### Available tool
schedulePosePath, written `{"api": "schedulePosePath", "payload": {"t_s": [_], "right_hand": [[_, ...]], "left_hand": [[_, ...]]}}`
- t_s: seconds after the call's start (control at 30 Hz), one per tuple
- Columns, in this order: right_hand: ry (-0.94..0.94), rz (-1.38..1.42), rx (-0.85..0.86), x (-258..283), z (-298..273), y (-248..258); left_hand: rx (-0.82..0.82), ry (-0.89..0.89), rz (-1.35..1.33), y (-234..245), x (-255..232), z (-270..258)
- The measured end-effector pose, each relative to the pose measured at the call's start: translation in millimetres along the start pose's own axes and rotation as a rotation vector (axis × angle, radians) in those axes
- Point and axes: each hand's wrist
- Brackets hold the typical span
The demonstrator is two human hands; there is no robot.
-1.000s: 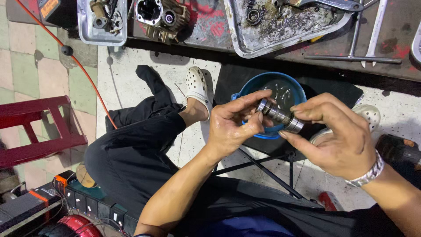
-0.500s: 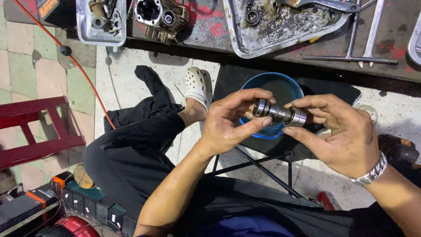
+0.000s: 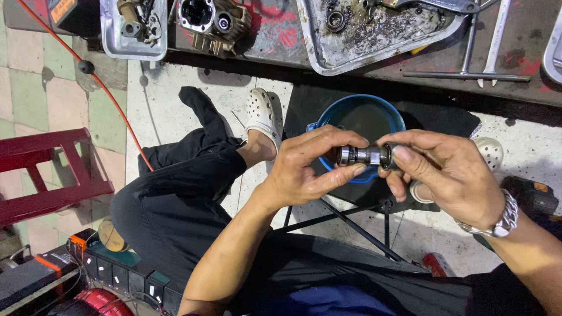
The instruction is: The person cleans small mechanical parts by scrubbing them in a blue bucket of liquid and then drying them with a black cloth. They use a metal tool to scrub the parts and a compressed air nozzle to blow out debris from the components.
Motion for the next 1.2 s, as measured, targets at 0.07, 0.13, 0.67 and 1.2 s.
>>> {"api": "schedulePosePath", "payload": {"t_s": [0.07,0.13,0.67,1.2], "right_hand": [[-0.011,0.002,-0.01,0,-1,-1],[0.023,-0.034,-0.015,-2,-3,-1],[0.397,-0.149,-0.068,2,-4,-12],[0.354,-0.082,-0.055,-3,-5,-8]], "left_hand": [[0.01,0.07,-0.026,-1,-1,-3],[-0.001,0.097,-0.061,-4,0,-4],[0.034,0.464,-0.286,-4,3,1],[-0.001,0.446,-0.34,1,3,-5]]}}
Point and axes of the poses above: each hand's wrist, its own z-axis towards the middle knuckle, its own y-axis out of the back of the hand, x = y × z, and after that the axes turned 7 degrees about y, right-handed
